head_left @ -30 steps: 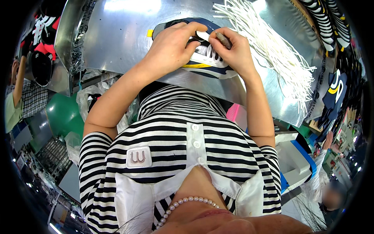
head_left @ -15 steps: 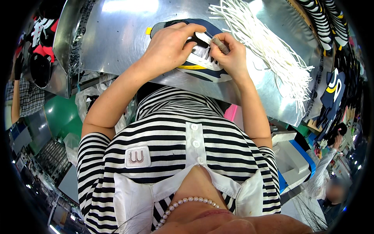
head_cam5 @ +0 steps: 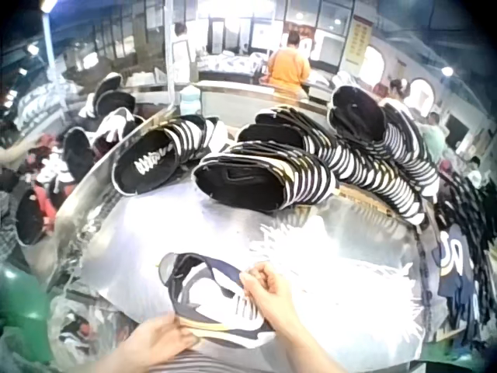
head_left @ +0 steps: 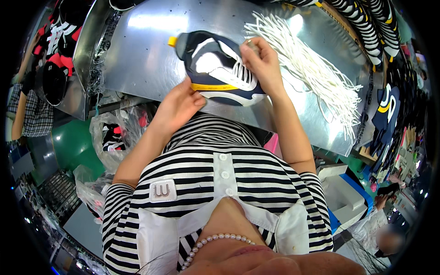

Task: The person laces two sneakers by hand, pulling white laces through eyelets and tying them.

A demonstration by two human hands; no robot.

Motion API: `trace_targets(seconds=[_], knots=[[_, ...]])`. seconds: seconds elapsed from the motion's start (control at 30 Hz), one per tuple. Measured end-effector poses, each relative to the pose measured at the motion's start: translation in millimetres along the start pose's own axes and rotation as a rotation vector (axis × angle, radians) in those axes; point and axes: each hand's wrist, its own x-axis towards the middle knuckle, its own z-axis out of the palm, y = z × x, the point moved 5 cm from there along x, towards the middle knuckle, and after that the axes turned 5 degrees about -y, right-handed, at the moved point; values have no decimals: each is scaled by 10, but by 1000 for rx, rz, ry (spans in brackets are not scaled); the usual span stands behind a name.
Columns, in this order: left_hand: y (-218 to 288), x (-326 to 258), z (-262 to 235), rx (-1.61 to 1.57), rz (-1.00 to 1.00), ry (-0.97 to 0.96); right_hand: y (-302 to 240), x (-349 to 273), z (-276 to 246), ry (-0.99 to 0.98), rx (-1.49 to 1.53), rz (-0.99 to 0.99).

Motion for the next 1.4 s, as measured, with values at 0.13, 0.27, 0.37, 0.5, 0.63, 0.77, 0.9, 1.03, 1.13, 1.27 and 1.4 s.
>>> trace_targets(seconds=[0.13,0.27,0.37,0.5,0.63,0.77,0.9,1.03,1.13,1.27,1.4], knots=[[392,540,255,-119,137,-232,-91,227,-266,113,162,-52],[1299,371,743,160,416,-469,162,272,-681,385,-268,-141],[1775,146,957,532,716,-264,99,216,-538,387,-702,-370],[2334,651,622,1521,845,549,82,197,-498,359,-885,-291],[2926,1800,-26,2218,886,754,23,269,-462,288,-868,-248],[3053,2894,15,2239,1119,446,88,268,-542,285,-886,-289],[3242,3507,83,2154,1099,440,53,287,-546,287,-862,-331],[3067,3260,149,2058,1223,467,41,238,-493,215,-912,-295],[2655,2620,178,1466,990,368,105,221,-545,217,-843,-295],[1820,2037,578,1592,970,105,67,237,-590,242,-623,-259],[1841,1879,846,2227,945,229,-141,210,-604,243,-482,-260]])
